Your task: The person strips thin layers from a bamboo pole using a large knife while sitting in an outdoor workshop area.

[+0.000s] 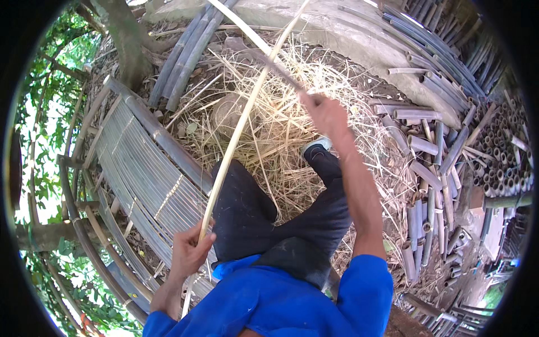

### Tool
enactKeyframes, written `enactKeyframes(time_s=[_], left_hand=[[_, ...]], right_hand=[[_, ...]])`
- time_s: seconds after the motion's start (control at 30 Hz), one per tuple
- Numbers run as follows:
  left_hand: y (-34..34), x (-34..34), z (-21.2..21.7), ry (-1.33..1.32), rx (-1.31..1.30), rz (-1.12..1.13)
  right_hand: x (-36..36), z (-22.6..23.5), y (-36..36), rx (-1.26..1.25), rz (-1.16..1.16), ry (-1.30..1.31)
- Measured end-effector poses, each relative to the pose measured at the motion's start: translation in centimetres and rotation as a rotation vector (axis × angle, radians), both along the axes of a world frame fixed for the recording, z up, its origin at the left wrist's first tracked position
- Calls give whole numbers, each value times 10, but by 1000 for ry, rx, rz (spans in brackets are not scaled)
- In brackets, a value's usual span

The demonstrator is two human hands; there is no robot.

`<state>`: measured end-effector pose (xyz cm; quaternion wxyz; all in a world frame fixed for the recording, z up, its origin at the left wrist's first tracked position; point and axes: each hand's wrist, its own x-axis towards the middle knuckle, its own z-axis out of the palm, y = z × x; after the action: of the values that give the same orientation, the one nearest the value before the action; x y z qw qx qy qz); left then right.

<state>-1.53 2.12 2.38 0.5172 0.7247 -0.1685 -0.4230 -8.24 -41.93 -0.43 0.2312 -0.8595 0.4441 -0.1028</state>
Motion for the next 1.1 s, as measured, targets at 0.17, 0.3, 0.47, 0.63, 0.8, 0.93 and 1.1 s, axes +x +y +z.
enactKeyframes(time_s=[0.17,0.3,0.47,0.63,0.8,0.93,1.1], left_hand=[[20,-4,5,242,46,31],[-26,25,-3,68,-115,-13],[-59,33,-10,-16,-117,-52],[-51,24,-11,24,-79,-21],[-44,22,-7,29,-67,-34],[-27,18,-10,-131,-11,-88],[5,-4,3,-161,114,-120]], right_hand=[[-26,1,-49,-51,-156,-99],[-17,2,73,198,90,-74],[-23,-8,180,5,580,-195],[-23,-11,161,2,538,-198],[-29,-10,166,13,568,-83],[-16,-11,118,-28,521,-105],[-11,-24,-29,13,-14,-12]])
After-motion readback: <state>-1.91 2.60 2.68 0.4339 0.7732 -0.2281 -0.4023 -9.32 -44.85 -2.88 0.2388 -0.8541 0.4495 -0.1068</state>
